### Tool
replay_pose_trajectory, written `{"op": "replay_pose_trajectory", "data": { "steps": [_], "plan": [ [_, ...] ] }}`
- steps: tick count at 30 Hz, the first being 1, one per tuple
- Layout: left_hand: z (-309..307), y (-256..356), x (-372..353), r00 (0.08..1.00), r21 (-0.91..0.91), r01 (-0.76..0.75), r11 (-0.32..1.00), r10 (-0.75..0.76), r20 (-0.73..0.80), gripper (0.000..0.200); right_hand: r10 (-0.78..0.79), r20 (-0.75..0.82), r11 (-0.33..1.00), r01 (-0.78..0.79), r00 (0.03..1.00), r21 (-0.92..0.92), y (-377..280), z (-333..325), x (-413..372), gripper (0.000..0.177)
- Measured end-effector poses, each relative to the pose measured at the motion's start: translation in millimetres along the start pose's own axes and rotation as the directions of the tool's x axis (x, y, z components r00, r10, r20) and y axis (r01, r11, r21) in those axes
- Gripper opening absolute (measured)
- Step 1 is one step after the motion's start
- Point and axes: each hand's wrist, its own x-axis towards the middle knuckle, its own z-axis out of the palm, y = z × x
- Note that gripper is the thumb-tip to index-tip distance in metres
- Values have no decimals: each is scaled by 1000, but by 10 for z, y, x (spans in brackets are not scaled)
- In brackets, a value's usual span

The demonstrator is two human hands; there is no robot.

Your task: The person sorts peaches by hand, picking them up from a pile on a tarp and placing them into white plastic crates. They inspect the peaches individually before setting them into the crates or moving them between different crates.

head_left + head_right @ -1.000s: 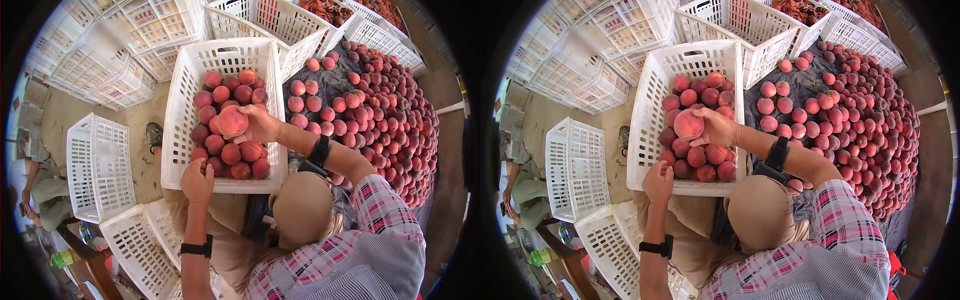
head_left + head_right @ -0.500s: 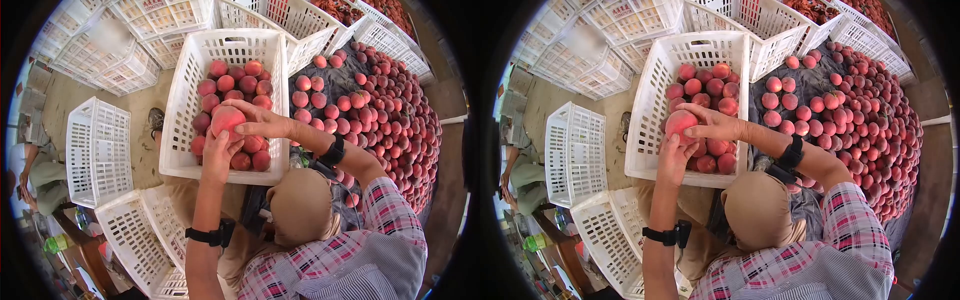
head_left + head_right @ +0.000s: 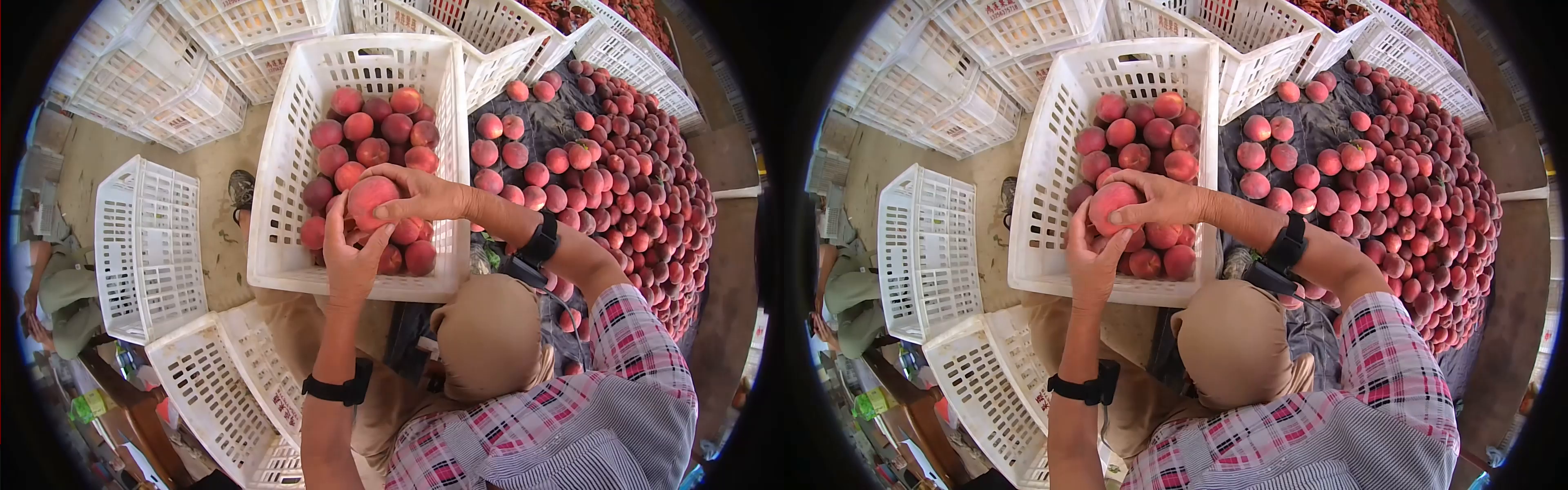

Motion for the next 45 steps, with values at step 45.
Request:
{"op": "replay_pose_trajectory", "data": {
  "steps": [45],
  "plan": [
    [-882,573,-414,986,-772,-30,635,-107,-126,49,-508,68,364,285,859,-887,188,-232,-571,40]
  ]
}}
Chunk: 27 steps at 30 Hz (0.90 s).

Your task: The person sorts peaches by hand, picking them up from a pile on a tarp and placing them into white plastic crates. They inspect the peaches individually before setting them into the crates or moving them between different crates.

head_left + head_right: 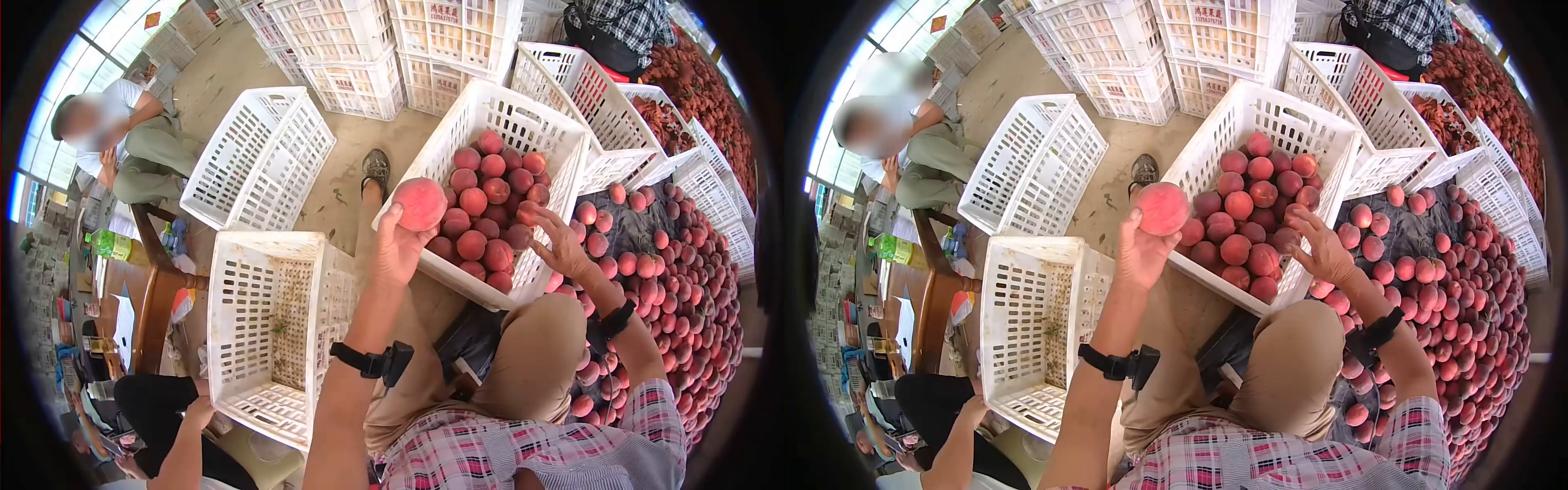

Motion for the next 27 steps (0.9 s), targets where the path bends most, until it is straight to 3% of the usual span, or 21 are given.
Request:
{"op": "replay_pose_trajectory", "data": {
  "steps": [2,5,9,12,14,15,17,23,27],
  "plan": [
    [-169,213,-115,998,0,-55,999,54,-20,52,0,96,990,14,995,-141,-45,7,-57,27],
    [-404,493,-312,998,-297,-30,954,43,37,64,78,25,989,-74,997,-131,-111,78,-4,15],
    [-481,716,-516,987,-376,6,927,55,152,65,44,53,989,-36,998,-144,-127,57,27,11],
    [-572,781,-571,989,-306,-125,944,143,36,63,45,74,991,-35,996,-133,-132,67,26,9],
    [-598,795,-586,954,-21,-285,958,282,-104,61,50,59,990,-42,997,-131,-134,76,30,9],
    [-604,799,-601,954,-22,-285,958,281,-103,61,51,59,990,-43,997,-132,-145,78,40,9],
    [-617,796,-642,921,140,-317,938,340,-190,60,64,75,989,-53,995,-142,-175,58,48,10],
    [-611,811,-709,912,246,-343,907,384,-143,59,59,65,989,-50,996,-138,-115,92,29,10],
    [-676,834,-707,923,223,-319,921,356,-149,58,69,74,989,-58,995,-137,-143,86,46,10]
  ]
}}
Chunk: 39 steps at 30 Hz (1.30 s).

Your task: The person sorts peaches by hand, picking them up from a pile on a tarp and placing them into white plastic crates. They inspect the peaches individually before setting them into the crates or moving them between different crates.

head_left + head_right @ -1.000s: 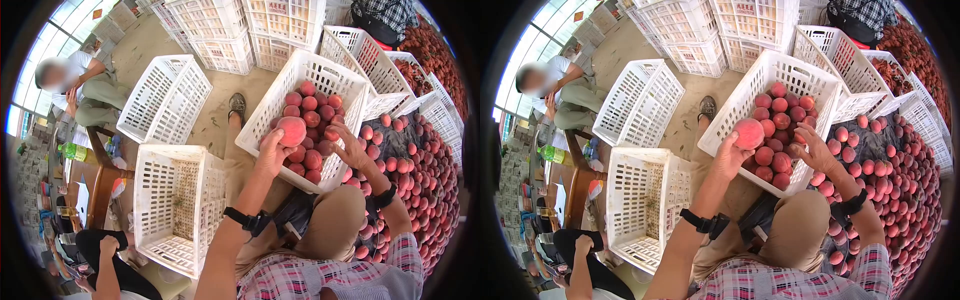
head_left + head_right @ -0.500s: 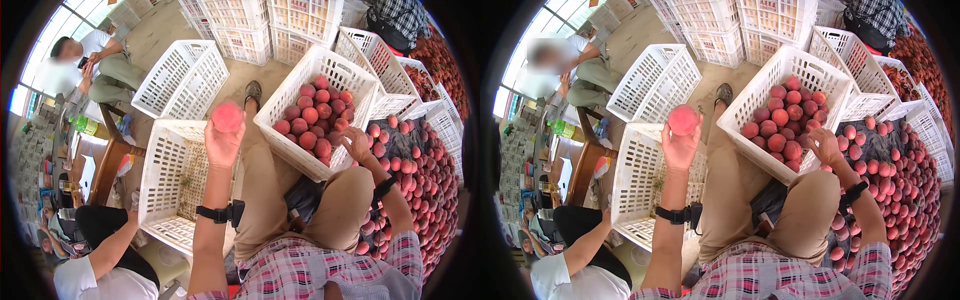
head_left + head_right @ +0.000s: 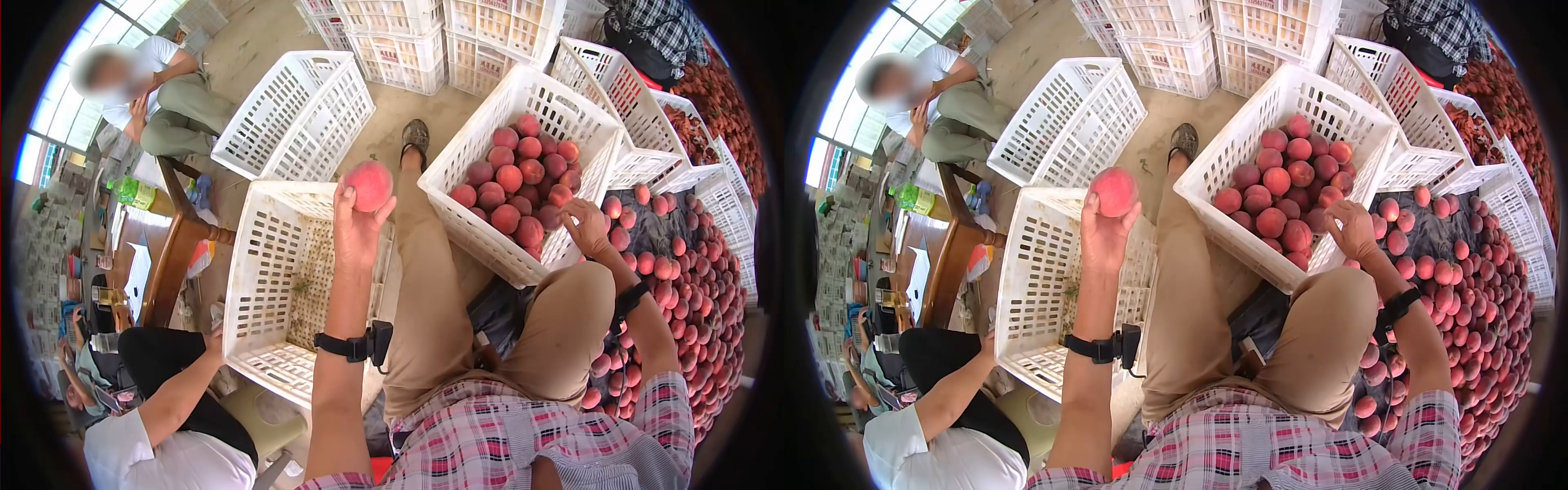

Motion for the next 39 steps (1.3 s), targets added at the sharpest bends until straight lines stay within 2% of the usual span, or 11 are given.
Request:
{"op": "replay_pose_trajectory", "data": {
  "steps": [6,11,21,23,24,26,29,30,35,37,39],
  "plan": [
    [-67,36,-120,995,-267,55,962,-29,99,52,8,-10,1000,-8,1000,-3,-16,4,3,11],
    [-71,44,-178,999,76,1,997,2,-37,54,28,0,1000,-28,1000,-14,-32,-6,3,11],
    [-84,98,-275,996,179,24,984,-8,-91,56,68,-15,998,-68,998,-5,-28,31,-8,13],
    [-153,141,-385,980,108,192,975,-197,30,58,56,2,998,-55,998,-16,-10,36,2,14],
    [-213,158,-417,981,116,186,976,-191,29,58,62,5,998,-62,998,-15,-31,24,8,14],
    [-340,177,-497,957,-93,277,956,-265,119,61,69,5,997,-69,998,-13,-63,3,12,14],
    [-413,363,-495,951,-239,307,921,-304,50,65,79,-23,997,-79,997,-26,-29,33,3,12],
    [-509,452,-421,938,-325,338,883,-288,192,64,75,-3,997,-75,997,-23,-47,11,12,12],
    [-435,1136,-56,980,-224,188,956,-169,103,61,63,12,998,-63,998,3,-54,-5,16,9],
    [-579,1348,218,988,10,139,990,-139,71,60,67,2,998,-67,998,2,-63,1,24,8],
    [-630,1439,453,994,92,102,990,-105,28,61,65,4,998,-65,998,-24,-62,8,32,9]
  ]
}}
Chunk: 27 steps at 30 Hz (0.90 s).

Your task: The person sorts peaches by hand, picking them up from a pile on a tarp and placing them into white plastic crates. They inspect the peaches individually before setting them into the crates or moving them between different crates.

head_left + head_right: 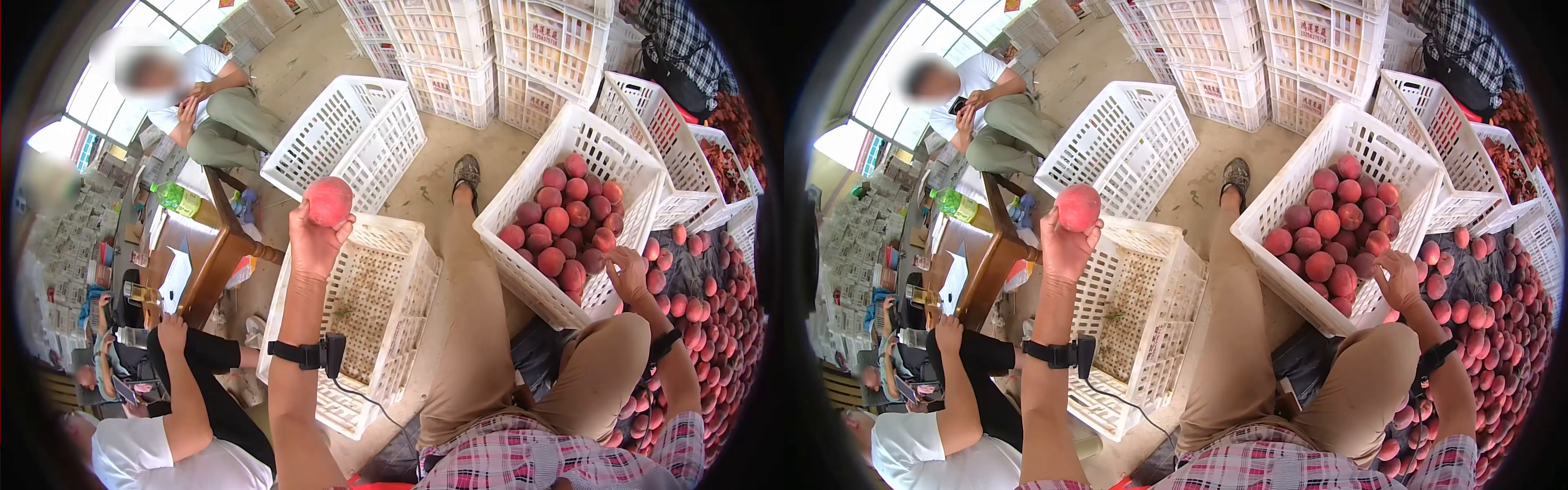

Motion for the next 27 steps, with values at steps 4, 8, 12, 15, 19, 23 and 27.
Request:
{"op": "replay_pose_trajectory", "data": {
  "steps": [4,8,12,15,19,23,27],
  "plan": [
    [-188,-92,465,981,130,1,992,24,-190,55,3,10,1000,-3,1000,-7,-4,-15,13,10],
    [-569,-283,1053,945,73,124,990,-95,-314,50,7,27,1000,-7,1000,-1,4,-19,31,9],
    [-671,-67,1568,895,-291,-220,931,74,-440,50,12,45,1000,-12,999,-8,13,-15,37,9],
    [-608,-112,1624,859,-199,-260,945,133,-494,48,27,46,999,-26,999,-25,-3,-27,46,9],
    [-460,-470,1516,954,-110,97,989,-123,-272,32,-33,13,998,33,999,-49,53,8,19,8],
    [300,-878,1200,957,-18,287,958,-287,-43,33,-23,-26,999,22,999,-36,172,102,-57,9],
    [1027,-1445,926,897,45,440,897,-442,31,27,-19,-106,1000,20,994,13,145,106,-80,9]
  ]
}}
